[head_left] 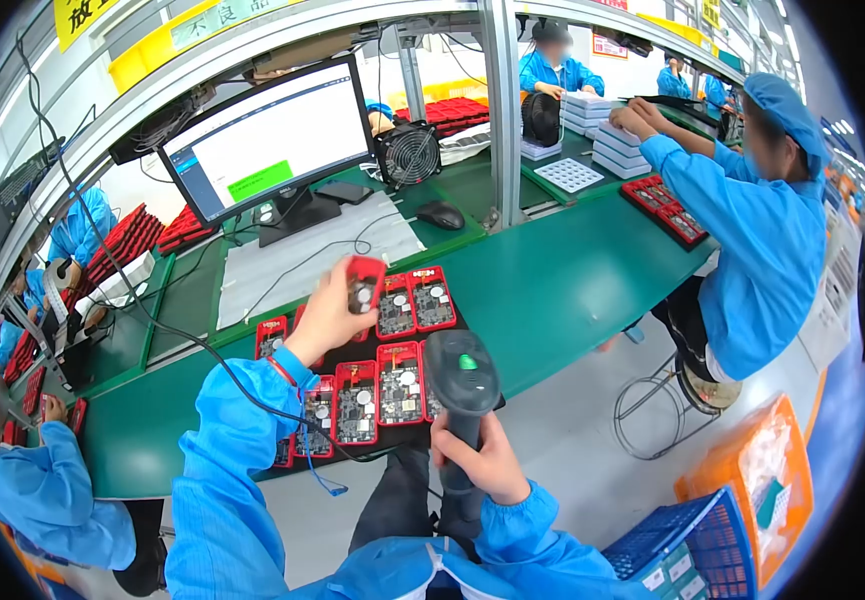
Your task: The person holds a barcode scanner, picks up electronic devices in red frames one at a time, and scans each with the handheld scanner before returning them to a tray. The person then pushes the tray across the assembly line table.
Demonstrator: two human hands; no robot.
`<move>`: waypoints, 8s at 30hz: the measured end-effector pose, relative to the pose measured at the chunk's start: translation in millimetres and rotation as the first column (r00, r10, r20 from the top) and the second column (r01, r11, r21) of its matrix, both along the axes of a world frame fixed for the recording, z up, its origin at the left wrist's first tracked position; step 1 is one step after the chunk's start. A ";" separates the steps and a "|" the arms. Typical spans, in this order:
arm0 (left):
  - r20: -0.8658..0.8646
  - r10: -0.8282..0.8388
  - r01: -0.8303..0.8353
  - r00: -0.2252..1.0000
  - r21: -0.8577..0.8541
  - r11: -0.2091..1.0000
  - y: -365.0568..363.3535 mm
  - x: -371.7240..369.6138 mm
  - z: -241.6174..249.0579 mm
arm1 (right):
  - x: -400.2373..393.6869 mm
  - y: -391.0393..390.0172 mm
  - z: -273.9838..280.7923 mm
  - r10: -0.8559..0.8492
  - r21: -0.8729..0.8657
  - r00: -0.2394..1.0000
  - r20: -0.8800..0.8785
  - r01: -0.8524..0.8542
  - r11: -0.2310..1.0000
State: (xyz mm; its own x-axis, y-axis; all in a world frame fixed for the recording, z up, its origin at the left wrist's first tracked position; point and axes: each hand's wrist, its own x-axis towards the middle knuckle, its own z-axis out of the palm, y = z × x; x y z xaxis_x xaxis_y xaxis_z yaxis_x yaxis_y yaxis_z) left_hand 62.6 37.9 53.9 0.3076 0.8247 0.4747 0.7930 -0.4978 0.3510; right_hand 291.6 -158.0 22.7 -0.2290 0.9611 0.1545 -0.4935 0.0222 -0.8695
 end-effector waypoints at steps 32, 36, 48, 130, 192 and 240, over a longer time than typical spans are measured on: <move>0.881 0.413 0.444 0.231 -0.473 0.760 -61.0 26.1 35.0 | -28.9 27.8 9.9 -0.176 0.356 0.884 0.433 0.012 0.934; 0.841 0.448 0.354 0.304 -0.536 0.766 -73.5 39.7 39.2 | -40.7 28.8 18.4 -0.289 0.386 0.716 0.636 0.029 0.922; 0.846 0.438 0.339 0.306 -0.526 0.780 -58.8 34.9 32.1 | -38.5 29.1 12.7 -0.284 0.397 0.789 0.545 0.056 0.916; 0.843 0.383 0.255 0.378 -0.492 0.832 -36.9 79.0 22.1 | -6.5 31.9 21.0 -0.377 0.389 0.675 0.634 0.143 0.910; 0.850 0.385 0.554 0.359 -0.526 0.646 -26.4 104.1 33.8 | 40.1 28.2 12.3 -0.209 0.231 0.932 0.296 0.143 0.962; -0.109 0.096 -0.142 0.989 -0.588 0.796 -173.6 -118.5 18.7 | -35.3 -35.1 -3.2 0.181 -0.130 0.968 0.174 -0.159 0.979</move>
